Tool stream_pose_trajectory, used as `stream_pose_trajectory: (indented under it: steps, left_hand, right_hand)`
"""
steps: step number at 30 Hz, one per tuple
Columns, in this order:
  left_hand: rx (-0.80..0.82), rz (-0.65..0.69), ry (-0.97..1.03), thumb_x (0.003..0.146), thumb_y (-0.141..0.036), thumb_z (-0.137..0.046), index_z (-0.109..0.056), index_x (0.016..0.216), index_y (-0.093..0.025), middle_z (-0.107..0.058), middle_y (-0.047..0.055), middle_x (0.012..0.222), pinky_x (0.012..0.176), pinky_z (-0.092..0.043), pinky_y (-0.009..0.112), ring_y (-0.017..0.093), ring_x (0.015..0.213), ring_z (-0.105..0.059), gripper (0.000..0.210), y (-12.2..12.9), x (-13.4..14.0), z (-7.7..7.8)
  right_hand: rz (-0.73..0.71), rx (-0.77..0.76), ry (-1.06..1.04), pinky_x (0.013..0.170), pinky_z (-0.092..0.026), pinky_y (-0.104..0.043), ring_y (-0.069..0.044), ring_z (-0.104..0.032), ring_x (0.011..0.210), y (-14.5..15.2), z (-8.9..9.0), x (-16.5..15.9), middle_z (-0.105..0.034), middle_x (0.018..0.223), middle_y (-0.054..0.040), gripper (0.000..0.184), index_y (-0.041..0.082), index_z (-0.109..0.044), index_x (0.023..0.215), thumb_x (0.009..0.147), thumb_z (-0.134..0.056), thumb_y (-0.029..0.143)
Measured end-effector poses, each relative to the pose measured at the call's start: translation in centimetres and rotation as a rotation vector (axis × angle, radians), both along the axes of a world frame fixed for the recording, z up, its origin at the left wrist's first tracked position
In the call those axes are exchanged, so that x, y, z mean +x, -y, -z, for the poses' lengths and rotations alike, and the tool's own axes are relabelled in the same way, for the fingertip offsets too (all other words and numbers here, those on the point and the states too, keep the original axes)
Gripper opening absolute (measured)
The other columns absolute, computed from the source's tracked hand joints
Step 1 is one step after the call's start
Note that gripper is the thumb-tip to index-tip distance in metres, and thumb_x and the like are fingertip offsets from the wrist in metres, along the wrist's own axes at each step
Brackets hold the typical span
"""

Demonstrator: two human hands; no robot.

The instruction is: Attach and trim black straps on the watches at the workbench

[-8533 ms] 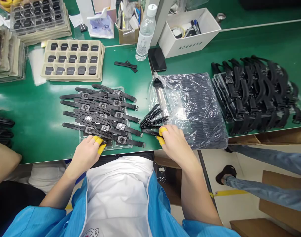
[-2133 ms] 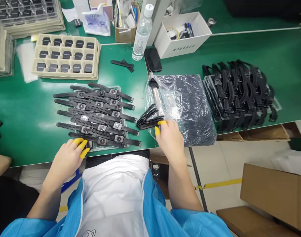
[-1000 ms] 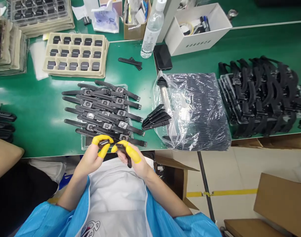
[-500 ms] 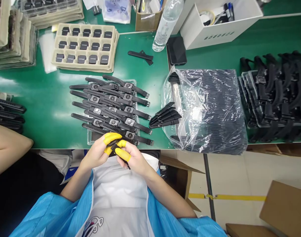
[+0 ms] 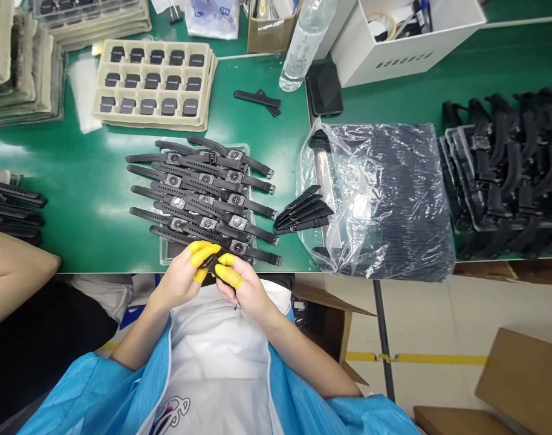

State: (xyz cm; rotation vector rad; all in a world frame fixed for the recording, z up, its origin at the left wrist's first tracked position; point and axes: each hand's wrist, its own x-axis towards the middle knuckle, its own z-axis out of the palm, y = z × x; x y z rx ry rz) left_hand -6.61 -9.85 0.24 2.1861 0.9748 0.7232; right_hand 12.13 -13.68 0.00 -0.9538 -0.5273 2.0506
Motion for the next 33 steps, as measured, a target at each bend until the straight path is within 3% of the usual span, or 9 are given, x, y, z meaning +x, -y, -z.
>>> stream_pose_trajectory:
  steps: [4,10,15,20,23,26,29,33]
  left_hand:
    - [-0.029,0.103,0.002,0.103,-0.019,-0.045,-0.042,0.154,-0.018,-0.061,0.017,0.134,0.104,-0.057,0.044,0.026,0.125,-0.06,0.051,-0.5,-0.3,-0.8]
    - [0.084,0.082,-0.114,0.1,-0.021,-0.048,-0.055,0.14,-0.014,-0.064,0.016,0.119,0.095,-0.059,0.044,0.027,0.111,-0.06,0.041,-0.6,-0.3,-0.8]
    - [-0.039,0.097,-0.002,0.102,-0.021,-0.05,-0.049,0.145,-0.018,-0.066,0.015,0.129,0.099,-0.059,0.042,0.025,0.119,-0.064,0.044,-0.5,-0.6,-0.2]
    - [-0.037,-0.068,0.277,0.096,-0.021,-0.068,-0.064,0.126,-0.022,-0.073,0.01,0.111,0.088,-0.06,0.034,0.02,0.101,-0.071,0.03,-0.2,-1.1,0.8]
    - [-0.104,-0.12,0.47,0.092,-0.026,-0.077,-0.071,0.112,-0.022,-0.074,0.01,0.112,0.089,-0.06,0.037,0.021,0.102,-0.071,0.021,0.6,-0.6,1.1]
    - [-0.31,-0.21,0.692,0.094,-0.034,-0.075,-0.07,0.109,-0.021,-0.076,0.01,0.112,0.088,-0.063,0.037,0.022,0.102,-0.074,0.02,1.3,0.0,0.7]
    - [-0.409,-0.464,0.933,0.095,-0.041,-0.074,-0.063,0.105,-0.022,-0.079,0.006,0.104,0.075,-0.065,0.035,0.018,0.08,-0.077,0.024,0.9,0.1,-0.4]
    - [-0.259,-0.817,1.044,0.093,-0.046,-0.076,-0.052,0.104,-0.023,-0.08,0.001,0.101,0.061,-0.062,0.028,0.014,0.059,-0.072,0.035,-0.7,-0.9,-2.0]
  right_hand:
    - [0.017,-0.024,-0.013,0.038,-0.018,-0.02,-0.007,-0.019,0.037,0.0,0.1,0.1,-0.038,0.046,0.0125,0.036,0.023,-0.053,0.09,0.093,-0.072,0.054]
    - [0.02,-0.032,0.005,0.037,-0.017,-0.02,-0.007,-0.019,0.036,0.0,0.1,0.1,-0.037,0.045,0.0133,0.038,0.022,-0.055,0.092,0.092,-0.075,0.054]
    - [0.012,0.053,0.059,0.04,-0.021,-0.021,-0.008,-0.026,0.037,0.1,0.3,0.3,-0.044,0.046,0.0112,0.035,0.022,-0.055,0.094,0.098,-0.068,0.054]
    - [-0.041,0.173,0.148,0.048,-0.035,-0.024,-0.011,-0.043,0.046,-0.1,0.2,0.5,-0.058,0.06,0.0056,0.043,0.022,-0.055,0.104,0.096,-0.067,0.062]
    - [-0.118,0.151,0.065,0.046,-0.031,-0.024,-0.009,-0.035,0.043,-0.1,0.2,0.3,-0.047,0.056,0.0085,0.045,0.021,-0.055,0.097,0.098,-0.063,0.066]
    - [-0.238,0.075,-0.066,0.043,-0.022,-0.023,-0.007,-0.024,0.042,-0.1,0.1,0.3,-0.04,0.056,0.01,0.045,0.021,-0.055,0.093,0.098,-0.062,0.065]
    - [-0.352,0.05,-0.064,0.044,-0.018,-0.023,-0.007,-0.02,0.046,-0.3,0.0,0.8,-0.038,0.057,0.0101,0.042,0.018,-0.058,0.094,0.099,-0.065,0.06]
    - [-0.369,0.017,0.046,0.046,-0.018,-0.023,-0.008,-0.022,0.048,-0.4,0.2,1.8,-0.037,0.056,0.0105,0.041,0.017,-0.06,0.098,0.096,-0.07,0.057]
